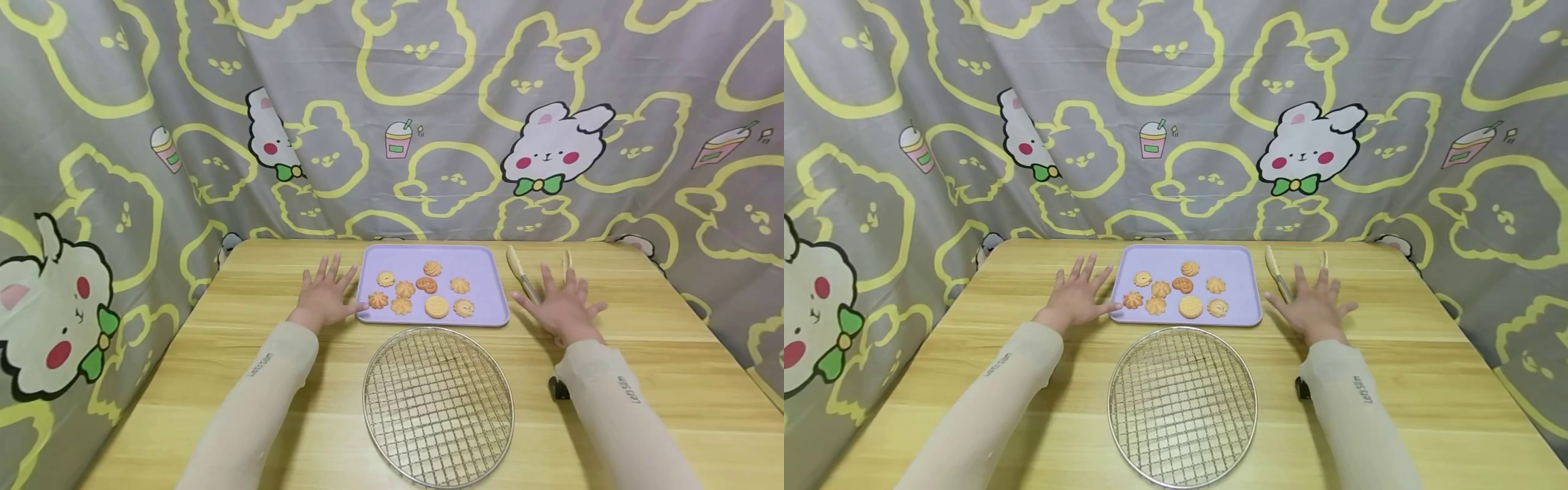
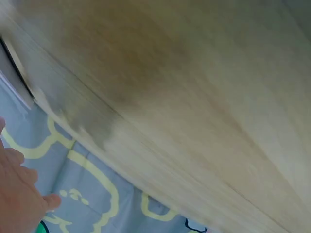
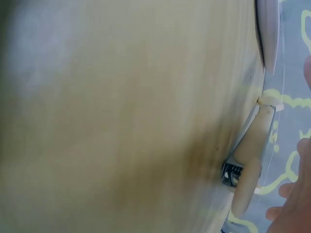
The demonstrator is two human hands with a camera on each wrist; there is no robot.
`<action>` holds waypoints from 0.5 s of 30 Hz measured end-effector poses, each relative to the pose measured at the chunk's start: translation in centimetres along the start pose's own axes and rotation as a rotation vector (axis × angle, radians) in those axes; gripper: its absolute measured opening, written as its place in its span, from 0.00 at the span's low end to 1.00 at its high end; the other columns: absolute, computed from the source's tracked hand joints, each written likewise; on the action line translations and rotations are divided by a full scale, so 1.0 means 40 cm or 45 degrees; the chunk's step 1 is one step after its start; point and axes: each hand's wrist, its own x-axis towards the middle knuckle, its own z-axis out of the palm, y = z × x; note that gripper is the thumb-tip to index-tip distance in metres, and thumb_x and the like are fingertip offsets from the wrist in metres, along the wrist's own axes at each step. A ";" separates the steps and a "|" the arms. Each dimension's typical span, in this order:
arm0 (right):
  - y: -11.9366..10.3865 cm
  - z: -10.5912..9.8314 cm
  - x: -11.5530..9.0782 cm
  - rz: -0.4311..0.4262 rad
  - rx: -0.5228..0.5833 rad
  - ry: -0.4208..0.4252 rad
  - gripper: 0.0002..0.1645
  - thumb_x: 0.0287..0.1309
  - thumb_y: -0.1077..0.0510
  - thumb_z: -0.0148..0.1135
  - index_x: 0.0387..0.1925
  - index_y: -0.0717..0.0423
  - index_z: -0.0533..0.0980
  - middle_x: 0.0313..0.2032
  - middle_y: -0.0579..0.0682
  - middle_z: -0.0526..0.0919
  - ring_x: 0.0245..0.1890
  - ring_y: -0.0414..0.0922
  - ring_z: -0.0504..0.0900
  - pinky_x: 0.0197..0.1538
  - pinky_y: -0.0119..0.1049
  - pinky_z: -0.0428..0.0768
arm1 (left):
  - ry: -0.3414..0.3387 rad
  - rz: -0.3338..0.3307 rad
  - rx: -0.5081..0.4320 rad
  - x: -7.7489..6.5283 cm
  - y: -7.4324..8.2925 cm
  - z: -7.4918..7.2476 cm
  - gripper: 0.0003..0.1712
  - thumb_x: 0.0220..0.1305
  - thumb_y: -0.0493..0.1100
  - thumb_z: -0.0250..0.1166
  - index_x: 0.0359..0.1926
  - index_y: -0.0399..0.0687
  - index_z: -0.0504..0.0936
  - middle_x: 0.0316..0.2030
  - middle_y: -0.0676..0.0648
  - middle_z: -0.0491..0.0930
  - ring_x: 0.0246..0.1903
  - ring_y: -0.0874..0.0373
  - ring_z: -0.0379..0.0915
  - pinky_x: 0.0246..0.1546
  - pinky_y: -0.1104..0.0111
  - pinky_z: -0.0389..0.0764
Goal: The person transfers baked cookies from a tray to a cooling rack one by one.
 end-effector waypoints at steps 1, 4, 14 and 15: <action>0.003 0.000 0.000 0.002 0.001 -0.002 0.62 0.52 0.17 0.35 0.74 0.48 0.30 0.67 0.74 0.23 0.63 0.78 0.24 0.42 0.83 0.22 | -0.003 0.001 0.005 0.001 -0.001 0.001 0.52 0.58 0.78 0.47 0.76 0.62 0.44 0.73 0.44 0.25 0.70 0.43 0.18 0.65 0.39 0.31; 0.013 -0.001 0.002 0.011 0.010 -0.005 0.63 0.53 0.17 0.36 0.74 0.49 0.30 0.67 0.75 0.22 0.62 0.78 0.24 0.42 0.82 0.21 | -0.011 0.012 0.014 0.002 -0.005 0.003 0.52 0.58 0.78 0.46 0.76 0.62 0.44 0.73 0.44 0.26 0.71 0.43 0.21 0.66 0.39 0.35; 0.038 -0.005 0.006 0.047 0.037 -0.019 0.64 0.54 0.19 0.40 0.74 0.52 0.28 0.66 0.77 0.24 0.61 0.81 0.26 0.41 0.84 0.24 | -0.029 0.042 -0.004 0.005 -0.015 0.012 0.51 0.59 0.77 0.47 0.76 0.61 0.45 0.74 0.43 0.29 0.71 0.42 0.25 0.66 0.39 0.34; 0.040 -0.006 0.006 0.053 0.039 -0.022 0.64 0.54 0.19 0.40 0.74 0.53 0.29 0.66 0.78 0.24 0.61 0.81 0.27 0.41 0.84 0.25 | -0.031 0.048 -0.011 0.006 -0.016 0.013 0.51 0.59 0.76 0.47 0.76 0.61 0.45 0.74 0.43 0.30 0.71 0.42 0.25 0.66 0.39 0.33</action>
